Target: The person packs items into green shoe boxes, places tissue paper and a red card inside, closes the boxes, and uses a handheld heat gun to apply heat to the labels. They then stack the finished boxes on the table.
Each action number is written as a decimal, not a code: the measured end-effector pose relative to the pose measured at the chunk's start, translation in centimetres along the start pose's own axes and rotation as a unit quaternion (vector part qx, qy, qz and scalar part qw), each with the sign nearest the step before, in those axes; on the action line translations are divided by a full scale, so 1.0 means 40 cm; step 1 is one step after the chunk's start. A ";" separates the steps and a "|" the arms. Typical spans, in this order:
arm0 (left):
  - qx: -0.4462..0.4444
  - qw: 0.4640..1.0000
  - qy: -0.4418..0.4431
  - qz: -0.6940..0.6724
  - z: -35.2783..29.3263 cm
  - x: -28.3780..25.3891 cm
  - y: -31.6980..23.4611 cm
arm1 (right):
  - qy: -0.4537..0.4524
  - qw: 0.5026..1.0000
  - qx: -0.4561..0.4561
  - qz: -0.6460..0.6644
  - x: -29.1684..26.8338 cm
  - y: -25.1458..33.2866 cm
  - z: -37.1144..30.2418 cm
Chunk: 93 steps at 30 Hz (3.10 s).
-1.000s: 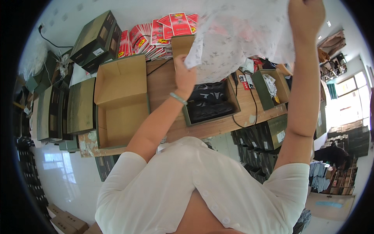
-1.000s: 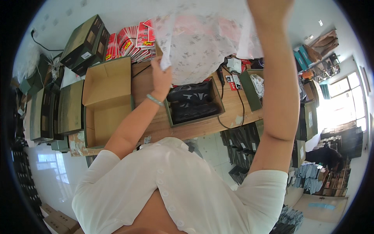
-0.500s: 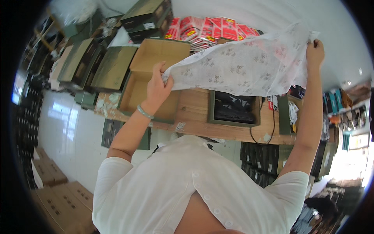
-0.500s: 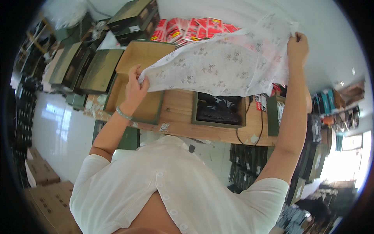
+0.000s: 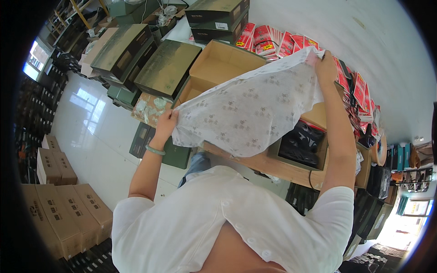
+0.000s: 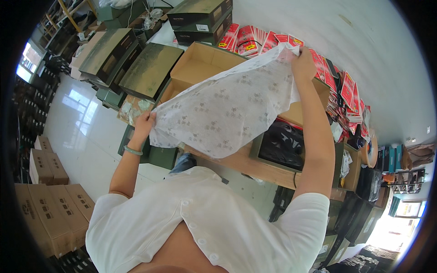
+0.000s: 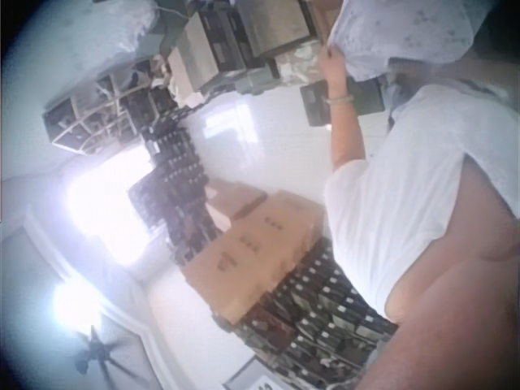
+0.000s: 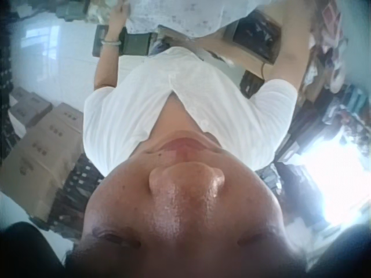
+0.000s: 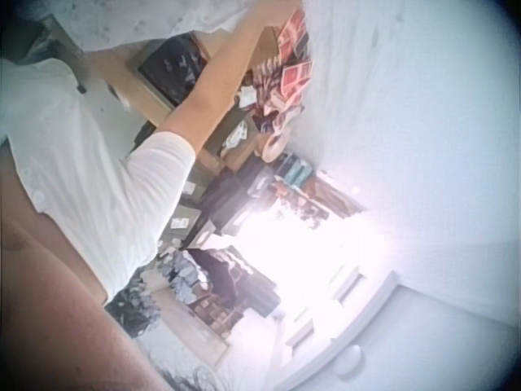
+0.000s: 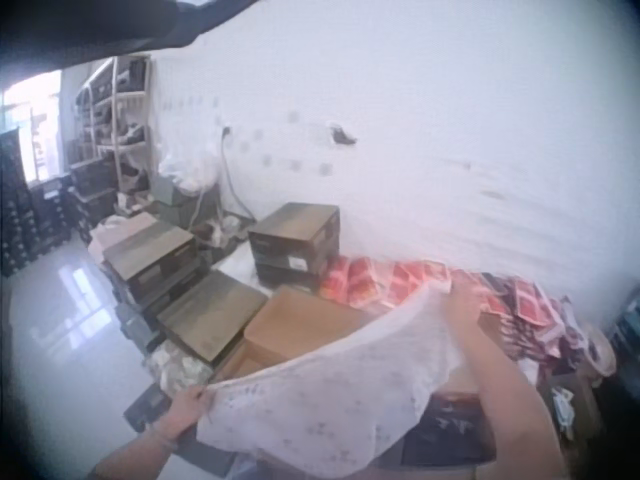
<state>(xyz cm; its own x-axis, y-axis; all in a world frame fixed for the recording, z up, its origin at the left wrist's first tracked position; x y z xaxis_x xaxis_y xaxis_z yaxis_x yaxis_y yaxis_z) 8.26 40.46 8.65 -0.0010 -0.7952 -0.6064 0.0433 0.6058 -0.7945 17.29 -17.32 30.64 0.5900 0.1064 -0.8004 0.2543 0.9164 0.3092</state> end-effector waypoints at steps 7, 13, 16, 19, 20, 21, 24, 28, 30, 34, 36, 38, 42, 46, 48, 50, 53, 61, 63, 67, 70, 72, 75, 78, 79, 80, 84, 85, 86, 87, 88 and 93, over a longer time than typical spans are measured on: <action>-0.072 0.995 0.014 0.066 0.143 0.019 0.176 | 0.003 0.972 -0.186 -0.144 0.373 0.217 0.115; -0.078 0.988 0.084 0.103 0.189 0.033 0.185 | 0.009 0.951 -0.145 -0.271 0.656 0.309 0.213; -0.057 0.983 0.108 0.138 0.195 0.052 0.171 | 0.053 0.951 -0.125 -0.279 0.763 0.351 0.233; -0.069 0.975 0.101 0.184 0.199 0.067 0.154 | 0.056 0.954 -0.070 -0.286 0.879 0.348 0.231; -0.084 0.974 0.088 0.193 0.203 0.065 0.151 | 0.059 0.956 -0.062 -0.281 0.914 0.345 0.227; -0.098 0.972 0.076 0.201 0.205 0.065 0.151 | 0.062 0.958 -0.053 -0.276 0.944 0.338 0.221; -0.101 0.970 0.099 0.198 0.181 0.091 0.164 | 0.121 0.964 -0.024 -0.234 1.024 0.339 0.180; -0.100 0.968 0.072 0.220 0.173 0.091 0.141 | 0.034 0.959 -0.118 -0.255 1.052 0.400 0.042; -0.110 0.967 0.069 0.219 0.169 0.097 0.142 | 0.099 0.967 -0.142 -0.188 1.011 0.475 -0.091; -0.095 0.966 0.076 0.227 0.167 0.110 0.141 | 0.458 0.874 -0.097 0.131 0.973 0.569 -0.387; -0.060 0.968 0.072 0.235 0.167 0.115 0.139 | 0.502 0.847 -0.148 0.095 1.005 0.595 -0.417; -0.044 0.964 0.090 0.248 0.164 0.127 0.136 | 0.538 0.822 -0.170 0.077 1.043 0.615 -0.433; -0.064 0.950 0.116 0.281 0.161 0.131 0.132 | 0.581 0.794 -0.165 0.065 1.094 0.649 -0.443; -0.057 0.956 0.093 0.272 0.157 0.128 0.147 | 0.593 0.780 -0.190 0.059 1.112 0.659 -0.437; -0.065 0.959 0.108 0.255 0.165 0.125 0.137 | 0.534 0.821 -0.191 0.065 1.096 0.641 -0.421; -0.067 0.965 0.088 0.239 0.155 0.121 0.131 | 0.450 0.864 -0.183 0.133 1.032 0.640 -0.403; -0.098 0.965 0.079 0.231 0.143 0.113 0.127 | 0.290 0.903 -0.099 0.302 0.813 0.564 -0.433; -0.116 0.984 0.065 0.117 0.137 0.104 0.155 | 0.402 0.766 0.387 0.319 0.683 0.248 -1.015; -0.096 0.985 0.082 0.115 0.145 0.117 0.182 | 0.370 0.794 0.354 0.327 0.685 0.229 -1.007; -0.075 0.987 0.094 0.106 0.156 0.125 0.184 | 0.475 0.769 0.270 0.332 0.655 0.218 -0.965; -0.074 0.982 0.095 0.147 0.150 0.136 0.171 | 0.265 0.903 0.208 0.267 0.489 0.233 -0.848; -0.077 0.976 0.101 0.176 0.148 0.140 0.127 | 0.279 0.897 0.239 0.246 0.454 0.245 -0.834; -0.097 0.942 0.199 0.253 0.140 0.201 0.149 | 0.390 0.899 0.181 0.082 0.455 0.276 -0.850; -0.096 0.905 0.233 0.342 0.157 0.257 0.179 | 0.482 0.872 0.071 -0.041 0.550 0.285 -0.874; -0.075 0.892 0.259 0.363 0.161 0.277 0.190 | 0.506 0.857 0.059 -0.074 0.596 0.289 -0.864; -0.054 0.877 0.284 0.383 0.163 0.295 0.200 | 0.529 0.840 0.045 -0.108 0.637 0.292 -0.858; 0.098 0.788 0.357 0.493 0.168 0.414 0.278 | 0.549 0.815 0.075 -0.170 0.751 0.266 -0.882; 0.071 0.757 0.393 0.518 0.172 0.430 0.291 | 0.554 0.810 0.071 -0.177 0.767 0.266 -0.898; 0.046 0.722 0.427 0.542 0.180 0.448 0.284 | 0.558 0.806 0.071 -0.185 0.781 0.258 -0.910; 0.023 0.685 0.460 0.565 0.179 0.456 0.282 | 0.561 0.803 0.074 -0.187 0.796 0.252 -0.921; 0.011 0.711 0.434 0.554 0.182 0.456 0.289 | 0.565 0.799 0.074 -0.189 0.817 0.244 -0.936; -0.031 0.716 0.446 0.536 0.207 0.507 0.406 | 0.601 0.767 0.096 -0.203 0.838 0.242 -0.964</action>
<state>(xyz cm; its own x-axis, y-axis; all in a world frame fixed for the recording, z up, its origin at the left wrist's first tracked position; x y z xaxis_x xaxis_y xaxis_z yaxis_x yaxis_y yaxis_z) 17.21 33.93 -16.25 -0.6387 0.4447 -0.6279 0.4524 0.8772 0.1611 10.00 9.98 -13.00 -0.6712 0.2118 -0.7104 0.4067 0.9064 -0.1140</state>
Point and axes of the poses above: each hand's wrist, its own z-axis towards the middle knuckle, its own x-axis out of the palm, y = z × x, the point moved 7 cm from there along z, towards the middle knuckle, and after that the axes turned 4 degrees about y, right-handed, at the moved point
